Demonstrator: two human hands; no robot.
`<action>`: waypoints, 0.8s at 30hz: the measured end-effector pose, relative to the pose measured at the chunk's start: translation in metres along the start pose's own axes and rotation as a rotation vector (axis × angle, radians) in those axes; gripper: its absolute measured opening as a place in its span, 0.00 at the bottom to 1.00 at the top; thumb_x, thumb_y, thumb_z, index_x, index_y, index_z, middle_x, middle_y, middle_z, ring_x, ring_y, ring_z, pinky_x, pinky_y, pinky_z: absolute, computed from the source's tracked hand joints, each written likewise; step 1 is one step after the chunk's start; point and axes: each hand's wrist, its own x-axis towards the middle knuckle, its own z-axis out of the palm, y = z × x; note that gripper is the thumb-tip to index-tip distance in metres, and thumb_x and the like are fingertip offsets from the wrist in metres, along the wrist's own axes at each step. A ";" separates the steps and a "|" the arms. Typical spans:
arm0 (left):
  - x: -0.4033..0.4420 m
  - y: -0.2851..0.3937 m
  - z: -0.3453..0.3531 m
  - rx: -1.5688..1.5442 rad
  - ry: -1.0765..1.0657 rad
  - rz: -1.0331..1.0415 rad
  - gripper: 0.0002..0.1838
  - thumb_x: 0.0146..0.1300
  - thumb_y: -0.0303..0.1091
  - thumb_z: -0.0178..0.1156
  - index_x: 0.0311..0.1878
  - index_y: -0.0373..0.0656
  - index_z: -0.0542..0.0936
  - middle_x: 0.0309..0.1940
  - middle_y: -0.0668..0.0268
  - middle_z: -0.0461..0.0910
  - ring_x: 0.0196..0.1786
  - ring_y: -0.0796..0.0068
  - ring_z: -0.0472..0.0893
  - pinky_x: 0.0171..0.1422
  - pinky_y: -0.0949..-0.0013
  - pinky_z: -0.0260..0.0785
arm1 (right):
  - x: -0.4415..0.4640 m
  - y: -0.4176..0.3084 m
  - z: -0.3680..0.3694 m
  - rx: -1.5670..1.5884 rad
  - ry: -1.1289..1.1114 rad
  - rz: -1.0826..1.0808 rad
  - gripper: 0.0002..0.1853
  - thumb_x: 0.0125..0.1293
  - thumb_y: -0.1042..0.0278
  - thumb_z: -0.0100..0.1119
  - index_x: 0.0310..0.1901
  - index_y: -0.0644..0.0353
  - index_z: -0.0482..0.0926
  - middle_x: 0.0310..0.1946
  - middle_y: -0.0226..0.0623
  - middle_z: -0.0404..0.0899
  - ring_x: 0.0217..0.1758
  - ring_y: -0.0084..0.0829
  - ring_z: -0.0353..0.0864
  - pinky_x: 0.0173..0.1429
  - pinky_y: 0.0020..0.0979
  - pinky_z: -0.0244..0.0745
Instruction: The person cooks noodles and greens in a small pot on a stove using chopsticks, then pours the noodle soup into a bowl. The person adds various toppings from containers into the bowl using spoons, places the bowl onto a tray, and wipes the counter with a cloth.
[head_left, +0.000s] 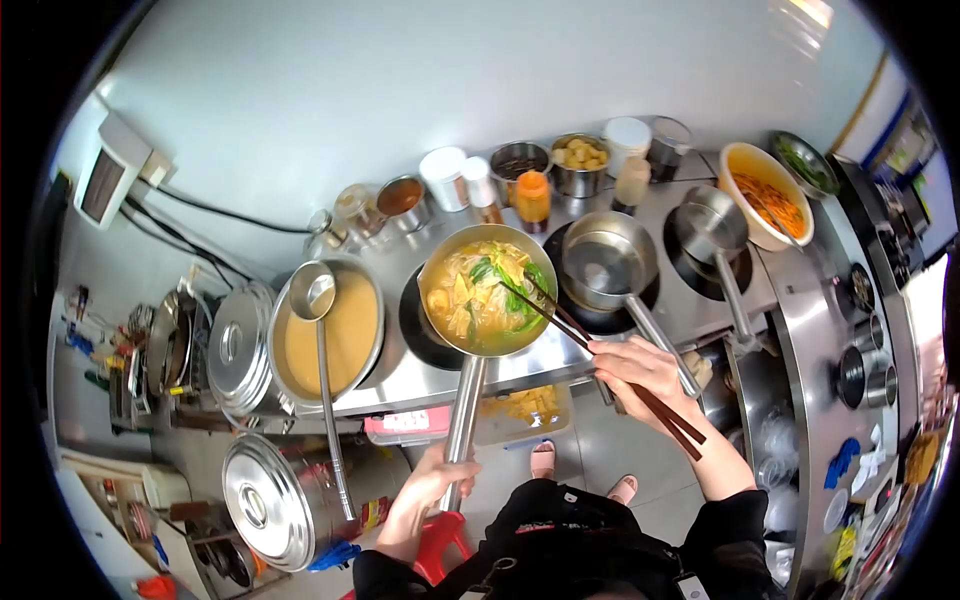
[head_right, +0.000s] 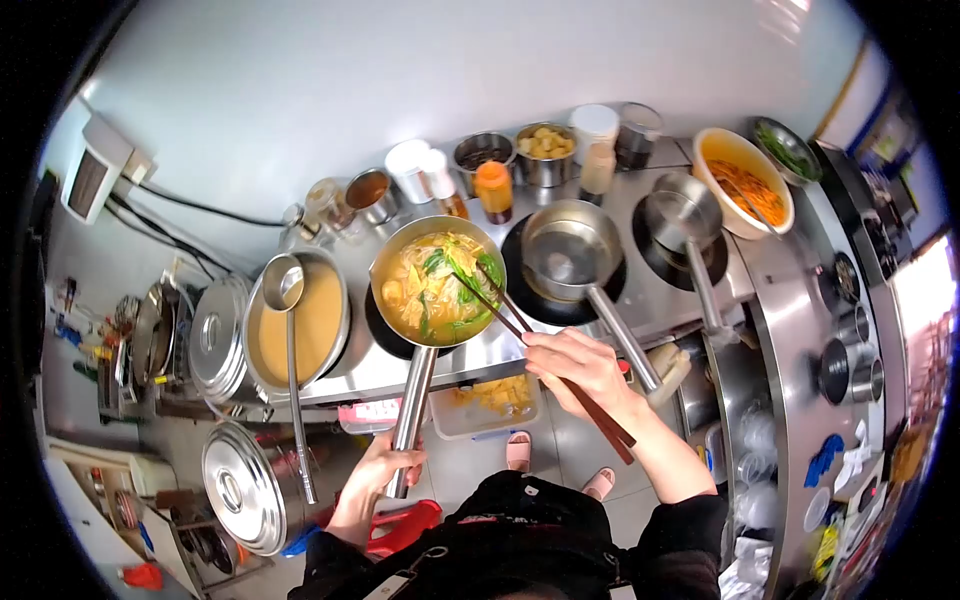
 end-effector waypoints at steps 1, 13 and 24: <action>-0.007 0.001 0.009 0.030 -0.017 -0.004 0.10 0.54 0.23 0.63 0.37 0.35 0.72 0.17 0.65 0.73 0.17 0.75 0.74 0.21 0.72 0.66 | -0.012 -0.006 -0.016 0.002 0.006 0.005 0.10 0.49 0.84 0.67 0.35 0.68 0.81 0.42 0.48 0.82 0.31 0.38 0.81 0.33 0.31 0.77; -0.018 -0.020 0.216 0.261 -0.392 -0.124 0.15 0.54 0.23 0.65 0.43 0.36 0.72 0.19 0.65 0.72 0.17 0.74 0.74 0.21 0.71 0.65 | -0.200 -0.080 -0.207 -0.104 0.637 0.329 0.04 0.63 0.80 0.57 0.35 0.68 0.82 0.37 0.47 0.84 0.40 0.34 0.84 0.43 0.28 0.80; 0.038 -0.100 0.436 0.416 -0.775 -0.261 0.16 0.55 0.24 0.63 0.44 0.32 0.70 0.19 0.63 0.73 0.16 0.74 0.73 0.20 0.72 0.63 | -0.397 -0.085 -0.337 0.419 1.592 0.537 0.10 0.71 0.67 0.53 0.43 0.67 0.75 0.42 0.50 0.81 0.39 0.39 0.85 0.39 0.36 0.86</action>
